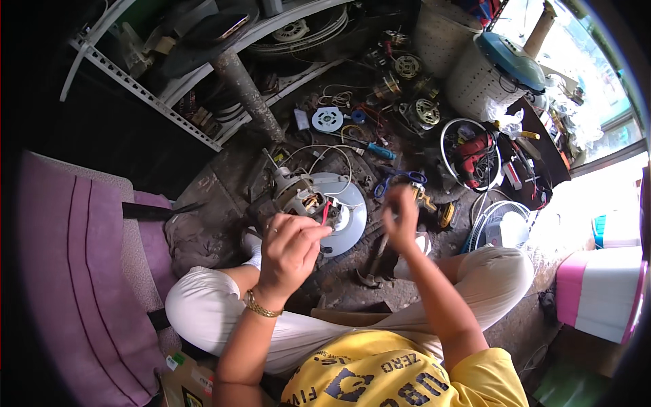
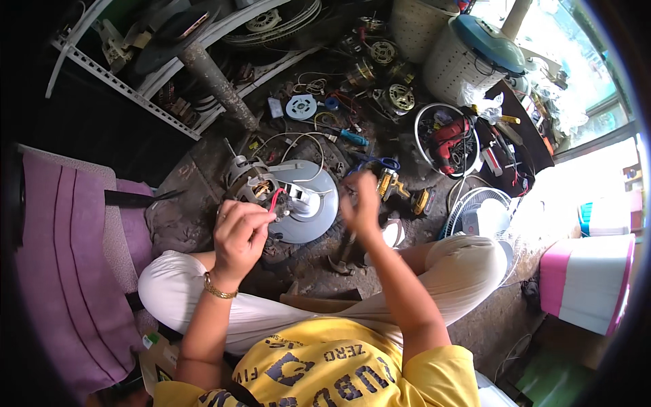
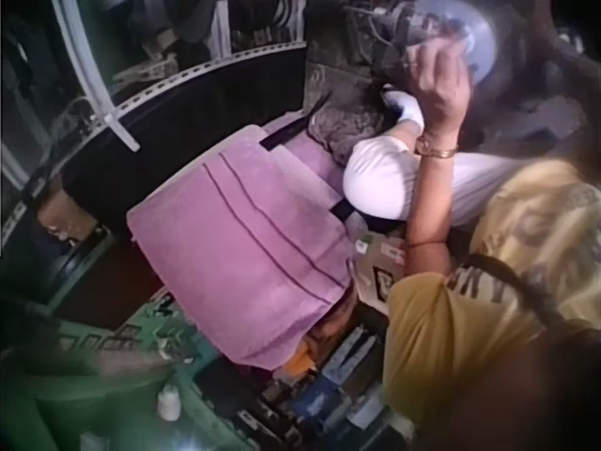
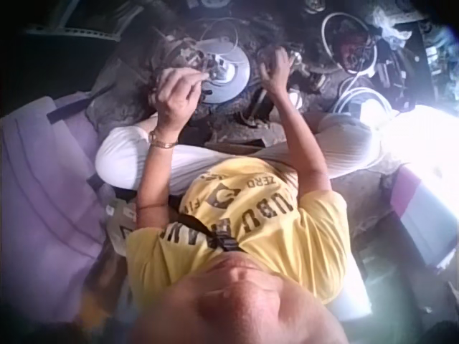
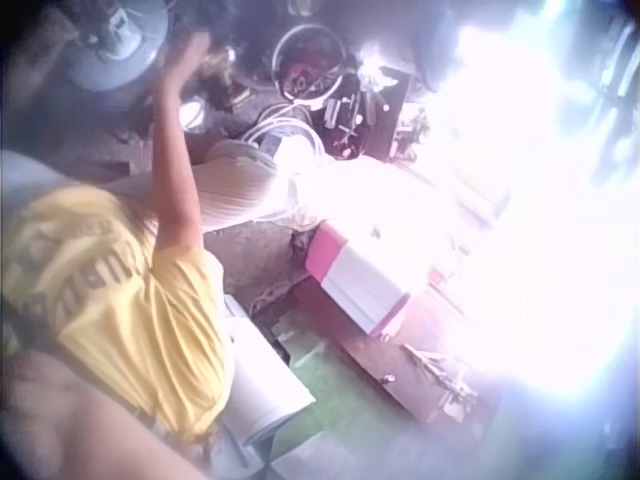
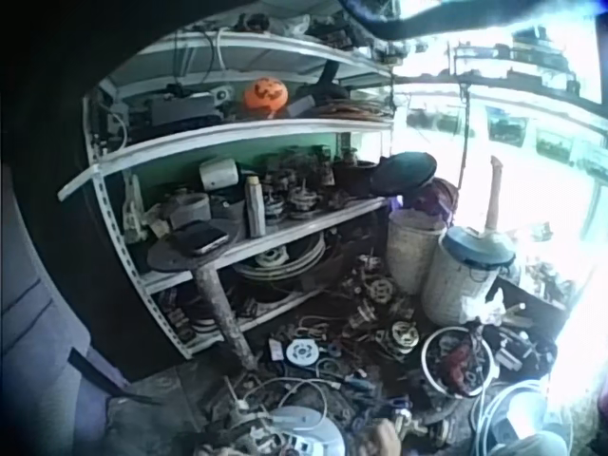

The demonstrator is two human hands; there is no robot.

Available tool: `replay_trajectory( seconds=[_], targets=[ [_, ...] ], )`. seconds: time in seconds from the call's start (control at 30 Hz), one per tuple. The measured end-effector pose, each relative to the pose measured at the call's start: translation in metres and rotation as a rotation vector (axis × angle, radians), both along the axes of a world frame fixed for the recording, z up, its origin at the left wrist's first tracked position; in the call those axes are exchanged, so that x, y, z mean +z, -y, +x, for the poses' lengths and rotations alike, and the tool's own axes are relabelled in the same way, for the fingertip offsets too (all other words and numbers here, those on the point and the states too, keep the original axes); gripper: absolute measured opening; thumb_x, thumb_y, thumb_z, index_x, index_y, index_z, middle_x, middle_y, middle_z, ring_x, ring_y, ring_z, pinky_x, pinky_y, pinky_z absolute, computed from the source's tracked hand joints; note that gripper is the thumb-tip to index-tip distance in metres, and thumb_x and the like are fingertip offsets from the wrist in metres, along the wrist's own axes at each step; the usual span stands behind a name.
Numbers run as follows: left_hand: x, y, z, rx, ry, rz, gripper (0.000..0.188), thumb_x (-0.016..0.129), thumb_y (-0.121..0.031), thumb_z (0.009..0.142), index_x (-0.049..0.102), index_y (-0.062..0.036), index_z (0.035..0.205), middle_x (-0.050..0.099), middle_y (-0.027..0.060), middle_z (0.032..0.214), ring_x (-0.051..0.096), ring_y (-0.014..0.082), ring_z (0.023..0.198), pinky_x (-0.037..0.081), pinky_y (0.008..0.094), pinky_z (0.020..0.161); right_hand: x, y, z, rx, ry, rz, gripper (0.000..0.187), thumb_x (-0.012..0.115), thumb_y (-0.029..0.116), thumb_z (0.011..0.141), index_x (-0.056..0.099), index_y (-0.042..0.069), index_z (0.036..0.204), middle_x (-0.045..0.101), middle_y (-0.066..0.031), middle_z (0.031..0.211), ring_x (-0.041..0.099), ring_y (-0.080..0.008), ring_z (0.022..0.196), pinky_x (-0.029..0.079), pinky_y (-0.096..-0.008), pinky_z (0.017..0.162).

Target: The person disassembles an electric fan by unscrewing and removing the plastic casings with a screwdriver and a power drill, detaching the motor assembly from the stand, and cutting the wires with scissors.

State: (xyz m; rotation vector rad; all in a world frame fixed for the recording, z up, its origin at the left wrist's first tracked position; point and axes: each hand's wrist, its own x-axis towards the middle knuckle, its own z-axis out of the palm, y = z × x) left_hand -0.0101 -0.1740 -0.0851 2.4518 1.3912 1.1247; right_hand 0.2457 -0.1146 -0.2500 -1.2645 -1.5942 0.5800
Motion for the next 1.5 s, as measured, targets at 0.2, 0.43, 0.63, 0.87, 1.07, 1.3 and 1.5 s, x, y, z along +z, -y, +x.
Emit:
replay_trajectory(
  seconds=[0.2, 0.43, 0.63, 0.87, 1.07, 1.3, 1.5],
  targets=[
    [-0.013, 0.004, 0.003, -0.014, 0.131, -0.01, 0.03, 0.077, 0.008, 0.084, 0.072, -0.0069, 0.11, 0.075, 0.0081, 0.106, 0.074, 0.0288, 0.104, 0.057, 0.0459, 0.099, -0.197, -0.06, 0.135, -0.216, 0.919, -0.578, 0.056, 0.069, 0.009, 0.087, 0.051, 0.006, 0.14, 0.055, -0.0167, 0.135, 0.057, -0.0411, 0.126, 0.053, -0.0536, 0.097],
    [0.041, -0.057, -0.011, -0.078, 0.049, -0.151, 0.026, 0.076, 0.007, 0.087, 0.072, -0.0044, 0.11, 0.075, 0.0154, 0.113, 0.074, 0.0313, 0.102, 0.061, 0.0411, 0.089, -0.257, -0.083, 0.162, -0.216, 1.031, -0.698, 0.098, 0.073, 0.004, 0.085, 0.018, 0.003, 0.167, 0.047, -0.0161, 0.152, 0.058, -0.0391, 0.132, 0.054, -0.0536, 0.103],
    [0.052, -0.122, -0.029, -0.242, -0.202, -0.434, 0.024, 0.084, -0.002, 0.078, 0.081, -0.0047, 0.101, 0.074, 0.0126, 0.108, 0.072, 0.0318, 0.099, 0.058, 0.0392, 0.083, -0.237, -0.078, 0.161, -0.334, 1.023, -0.545, 0.075, 0.064, 0.01, 0.093, 0.035, 0.009, 0.162, 0.043, -0.0198, 0.161, 0.054, -0.039, 0.133, 0.048, -0.0592, 0.1],
    [0.067, -0.15, -0.006, -0.339, -0.398, -0.227, 0.011, 0.08, -0.002, 0.082, 0.07, -0.0028, 0.086, 0.065, 0.0079, 0.088, 0.066, 0.0281, 0.082, 0.054, 0.0384, 0.069, -0.246, 0.01, 0.054, -0.653, 0.209, -0.624, 0.021, 0.072, 0.011, 0.091, 0.058, 0.006, 0.105, 0.065, -0.0191, 0.099, 0.068, -0.0421, 0.092, 0.054, -0.0528, 0.082],
    [0.073, -0.15, -0.054, 0.024, -0.294, -0.454, 0.01, 0.076, -0.001, 0.085, 0.071, 0.0004, 0.094, 0.064, 0.0104, 0.089, 0.064, 0.0268, 0.078, 0.05, 0.0402, 0.069, -0.206, -0.039, 0.058, -0.389, 0.397, -0.148, 0.016, 0.071, 0.008, 0.088, 0.061, 0.006, 0.101, 0.06, -0.0175, 0.1, 0.062, -0.041, 0.089, 0.053, -0.052, 0.078],
    [0.061, -0.143, -0.04, -0.257, -0.329, -0.514, 0.024, 0.085, -0.008, 0.078, 0.081, -0.0079, 0.101, 0.07, 0.0075, 0.096, 0.068, 0.0278, 0.087, 0.055, 0.0387, 0.078, -0.245, -0.013, 0.199, -1.464, 0.392, -1.398, 0.05, 0.07, 0.027, 0.089, 0.065, 0.004, 0.133, 0.055, -0.0192, 0.144, 0.056, -0.0409, 0.133, 0.053, -0.0598, 0.102],
    [0.053, -0.153, -0.032, -0.32, -0.308, -0.39, 0.019, 0.085, -0.014, 0.078, 0.081, -0.0103, 0.096, 0.071, 0.0032, 0.089, 0.068, 0.024, 0.079, 0.055, 0.0364, 0.07, -0.297, 0.037, 0.29, -1.787, -0.014, -1.379, 0.062, 0.067, 0.024, 0.091, 0.052, 0.004, 0.148, 0.045, -0.0227, 0.151, 0.052, -0.0479, 0.135, 0.047, -0.0567, 0.112]
  ],
)
